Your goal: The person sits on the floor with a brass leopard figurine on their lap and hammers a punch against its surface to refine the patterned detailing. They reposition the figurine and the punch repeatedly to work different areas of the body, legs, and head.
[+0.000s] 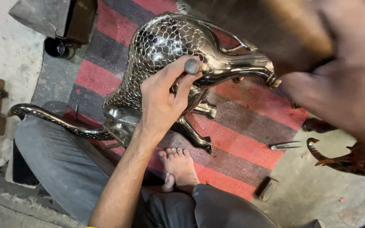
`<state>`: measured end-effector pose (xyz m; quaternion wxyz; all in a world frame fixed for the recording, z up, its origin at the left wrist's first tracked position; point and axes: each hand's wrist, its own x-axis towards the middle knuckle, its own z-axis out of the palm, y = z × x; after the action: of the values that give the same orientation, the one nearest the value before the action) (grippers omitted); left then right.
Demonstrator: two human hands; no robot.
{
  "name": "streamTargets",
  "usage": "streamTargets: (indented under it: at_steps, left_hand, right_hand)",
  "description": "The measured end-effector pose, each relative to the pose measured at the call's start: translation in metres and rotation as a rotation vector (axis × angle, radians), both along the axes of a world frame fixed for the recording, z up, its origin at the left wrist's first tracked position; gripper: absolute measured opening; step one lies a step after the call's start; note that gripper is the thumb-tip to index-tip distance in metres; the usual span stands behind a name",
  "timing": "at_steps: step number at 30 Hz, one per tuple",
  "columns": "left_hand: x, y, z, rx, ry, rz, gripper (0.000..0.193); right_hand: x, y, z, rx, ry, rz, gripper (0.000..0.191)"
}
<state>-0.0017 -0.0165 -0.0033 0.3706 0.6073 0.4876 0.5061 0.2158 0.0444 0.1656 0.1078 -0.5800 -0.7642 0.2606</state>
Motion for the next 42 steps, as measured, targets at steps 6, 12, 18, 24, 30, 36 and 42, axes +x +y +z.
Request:
streamTargets:
  at_steps: [6, 12, 18, 24, 30, 36, 42]
  left_hand:
    - [-0.007, 0.007, 0.007, 0.193, 0.283, -0.025, 0.023]
    - [-0.016, 0.02, 0.04, 0.082, 0.115, -0.141, 0.028]
    - [-0.015, 0.077, 0.053, 0.077, 0.256, -0.647, 0.04]
    - [-0.008, 0.107, 0.058, 0.063, 0.473, -0.944, 0.044]
    - [-0.007, 0.113, 0.062, 0.4, 0.606, -0.986, 0.051]
    - [-0.002, 0.115, 0.064, 0.363, 0.825, -1.041, 0.045]
    - [-0.006, 0.114, 0.062, 0.543, 0.766, -0.964, 0.049]
  right_hand:
    - [0.03, -0.01, -0.018, 0.244, -0.444, 0.214, 0.032]
    - [0.072, -0.064, -0.095, 0.143, -0.082, -0.16, 0.033]
    - [0.036, -0.169, -0.239, 0.201, 0.565, -0.727, 0.03]
    - [0.02, -0.194, -0.295, -0.082, 0.641, -0.88, 0.009]
    - [0.036, -0.183, -0.258, 0.163, 0.56, -0.742, 0.02]
    - [0.022, -0.175, -0.226, 0.329, 0.628, -0.83, 0.015]
    - [0.01, -0.167, -0.222, 0.448, 0.445, -0.688, 0.012]
